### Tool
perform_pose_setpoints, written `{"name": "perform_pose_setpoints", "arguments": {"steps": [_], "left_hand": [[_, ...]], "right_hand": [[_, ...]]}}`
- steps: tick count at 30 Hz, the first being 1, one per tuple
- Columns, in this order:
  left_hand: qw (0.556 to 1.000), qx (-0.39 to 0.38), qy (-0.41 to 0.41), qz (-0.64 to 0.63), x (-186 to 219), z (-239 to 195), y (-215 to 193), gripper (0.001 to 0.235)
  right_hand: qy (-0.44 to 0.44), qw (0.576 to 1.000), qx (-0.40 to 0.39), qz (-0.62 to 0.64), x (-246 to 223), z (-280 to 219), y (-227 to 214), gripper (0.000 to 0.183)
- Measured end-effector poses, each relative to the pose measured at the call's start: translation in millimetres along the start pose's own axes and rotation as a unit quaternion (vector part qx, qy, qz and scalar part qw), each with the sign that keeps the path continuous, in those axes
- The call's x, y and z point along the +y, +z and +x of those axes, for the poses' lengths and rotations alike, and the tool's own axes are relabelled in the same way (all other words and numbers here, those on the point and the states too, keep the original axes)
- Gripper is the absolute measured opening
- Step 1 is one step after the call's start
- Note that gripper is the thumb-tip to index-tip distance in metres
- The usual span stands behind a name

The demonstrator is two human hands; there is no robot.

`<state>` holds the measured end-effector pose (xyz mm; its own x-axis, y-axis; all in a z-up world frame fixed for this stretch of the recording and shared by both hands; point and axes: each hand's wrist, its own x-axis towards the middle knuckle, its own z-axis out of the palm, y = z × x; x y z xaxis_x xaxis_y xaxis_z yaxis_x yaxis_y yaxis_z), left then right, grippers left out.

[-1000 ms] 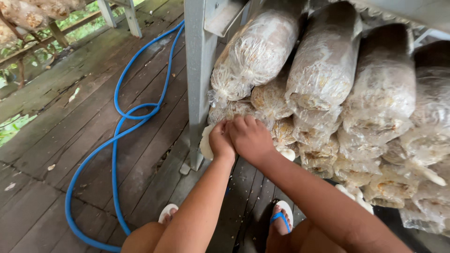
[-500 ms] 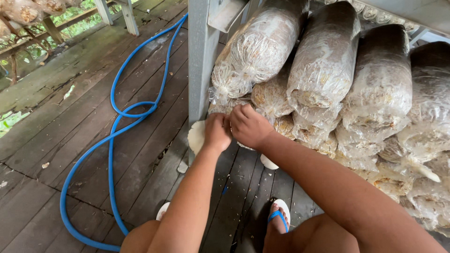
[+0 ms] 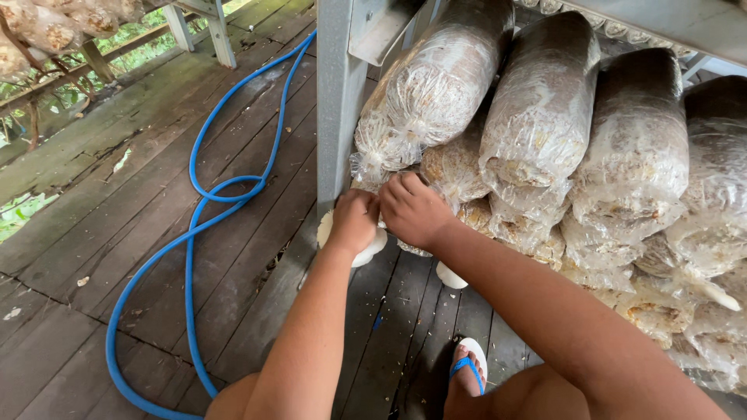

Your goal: The person is tying the plastic openings of mushroom grow bags on a metal rack by hand while sitting on the floor.

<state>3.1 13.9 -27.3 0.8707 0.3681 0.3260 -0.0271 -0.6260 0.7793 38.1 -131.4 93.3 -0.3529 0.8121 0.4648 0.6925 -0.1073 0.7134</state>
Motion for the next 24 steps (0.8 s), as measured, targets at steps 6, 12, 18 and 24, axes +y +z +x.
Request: {"name": "perform_pose_setpoints", "arguments": {"steps": [6,12,18,24], "left_hand": [[0.977,0.211,0.024,0.032,52,-50,1,0.014],[0.985,0.168,-0.048,-0.007,57,-53,4,0.01],[0.989,0.002,-0.148,0.002,73,-40,-35,0.017],[0.993,-0.065,-0.099,0.002,30,-16,-32,0.019]], "right_hand": [[0.01,1.0,0.012,0.014,0,1,5,0.017],[-0.008,1.0,0.012,-0.012,-1,9,1,0.016],[-0.006,1.0,-0.003,0.023,4,1,9,0.017],[0.038,0.998,-0.027,0.045,0,-3,16,0.014]]}}
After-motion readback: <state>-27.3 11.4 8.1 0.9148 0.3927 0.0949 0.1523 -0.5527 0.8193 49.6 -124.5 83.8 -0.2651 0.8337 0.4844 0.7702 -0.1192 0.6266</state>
